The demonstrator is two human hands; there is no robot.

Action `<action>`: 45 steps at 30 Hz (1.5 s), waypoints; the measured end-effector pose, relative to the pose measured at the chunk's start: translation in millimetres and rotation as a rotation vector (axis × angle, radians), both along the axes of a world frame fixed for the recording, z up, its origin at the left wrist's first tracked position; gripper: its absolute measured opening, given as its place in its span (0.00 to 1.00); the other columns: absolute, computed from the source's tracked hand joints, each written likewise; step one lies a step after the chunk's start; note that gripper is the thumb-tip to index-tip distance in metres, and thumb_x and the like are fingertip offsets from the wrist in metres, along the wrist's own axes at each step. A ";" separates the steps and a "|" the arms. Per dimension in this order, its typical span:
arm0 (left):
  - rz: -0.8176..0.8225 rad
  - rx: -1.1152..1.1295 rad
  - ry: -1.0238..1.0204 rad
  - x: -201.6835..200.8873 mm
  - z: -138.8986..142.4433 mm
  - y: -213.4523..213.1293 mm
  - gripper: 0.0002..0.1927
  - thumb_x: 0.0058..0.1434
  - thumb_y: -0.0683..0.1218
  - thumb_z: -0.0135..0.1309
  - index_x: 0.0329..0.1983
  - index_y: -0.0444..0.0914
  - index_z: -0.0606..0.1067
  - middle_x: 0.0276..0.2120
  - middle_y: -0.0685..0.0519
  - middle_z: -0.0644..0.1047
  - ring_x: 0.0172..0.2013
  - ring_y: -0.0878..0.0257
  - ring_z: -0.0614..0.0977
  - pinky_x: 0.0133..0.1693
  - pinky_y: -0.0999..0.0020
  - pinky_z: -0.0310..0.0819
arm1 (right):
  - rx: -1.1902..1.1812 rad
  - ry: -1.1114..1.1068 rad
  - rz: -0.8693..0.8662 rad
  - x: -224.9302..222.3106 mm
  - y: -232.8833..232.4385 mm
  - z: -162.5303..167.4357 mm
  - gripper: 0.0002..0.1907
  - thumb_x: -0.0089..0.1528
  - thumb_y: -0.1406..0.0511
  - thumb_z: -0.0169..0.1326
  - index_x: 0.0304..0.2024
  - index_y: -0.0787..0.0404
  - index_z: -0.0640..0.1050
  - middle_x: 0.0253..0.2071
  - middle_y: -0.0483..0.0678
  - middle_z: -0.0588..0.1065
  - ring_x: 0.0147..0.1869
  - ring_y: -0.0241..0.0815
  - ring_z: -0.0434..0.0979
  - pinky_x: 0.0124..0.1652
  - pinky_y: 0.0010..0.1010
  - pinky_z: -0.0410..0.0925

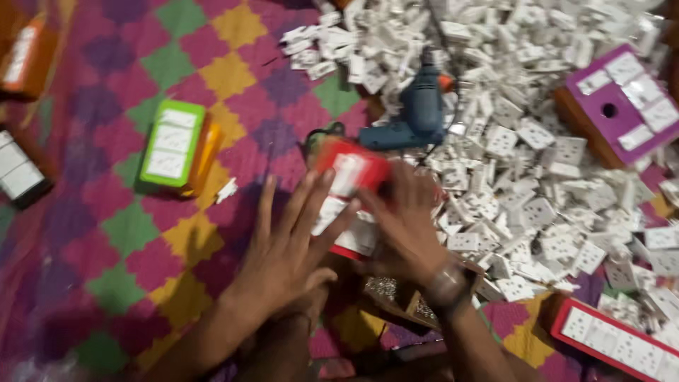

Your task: The person assembles electrical socket units by inserting white plastic socket inserts into colored plastic frames and securing them with screws. They handle yellow and green frames, using a screwdriver to fasten the components while sitting on a mat surrounded by parts.

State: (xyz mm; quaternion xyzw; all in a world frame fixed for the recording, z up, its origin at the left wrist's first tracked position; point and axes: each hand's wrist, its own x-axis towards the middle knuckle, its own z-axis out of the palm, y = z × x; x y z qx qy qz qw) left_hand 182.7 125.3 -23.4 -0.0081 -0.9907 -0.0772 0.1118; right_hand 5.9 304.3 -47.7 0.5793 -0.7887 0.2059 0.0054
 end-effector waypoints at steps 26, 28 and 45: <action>0.629 0.263 0.056 10.9 -23.8 -164.1 0.56 0.46 0.59 0.72 0.71 0.32 0.59 0.56 0.36 0.72 0.57 0.40 0.74 0.57 0.45 0.68 | -1.355 -2.109 -0.483 -76.7 -109.2 -35.7 0.16 0.62 0.73 0.62 0.50 0.65 0.72 0.45 0.52 0.76 0.49 0.49 0.79 0.56 0.44 0.75; 0.420 0.494 0.021 10.5 -33.7 -143.3 0.59 0.41 0.59 0.71 0.71 0.30 0.57 0.55 0.36 0.72 0.56 0.41 0.74 0.56 0.47 0.68 | -1.399 -2.146 -0.506 -69.0 -84.9 -32.4 0.16 0.61 0.75 0.59 0.50 0.68 0.72 0.43 0.54 0.77 0.46 0.49 0.81 0.53 0.39 0.77; 0.402 0.282 -0.274 -9.5 -78.4 -92.5 0.56 0.38 0.57 0.73 0.67 0.34 0.61 0.57 0.44 0.71 0.57 0.45 0.72 0.55 0.42 0.65 | -1.197 -0.270 -0.572 -37.9 49.7 71.3 0.28 0.56 0.72 0.62 0.58 0.66 0.69 0.44 0.58 0.76 0.42 0.47 0.80 0.38 0.34 0.75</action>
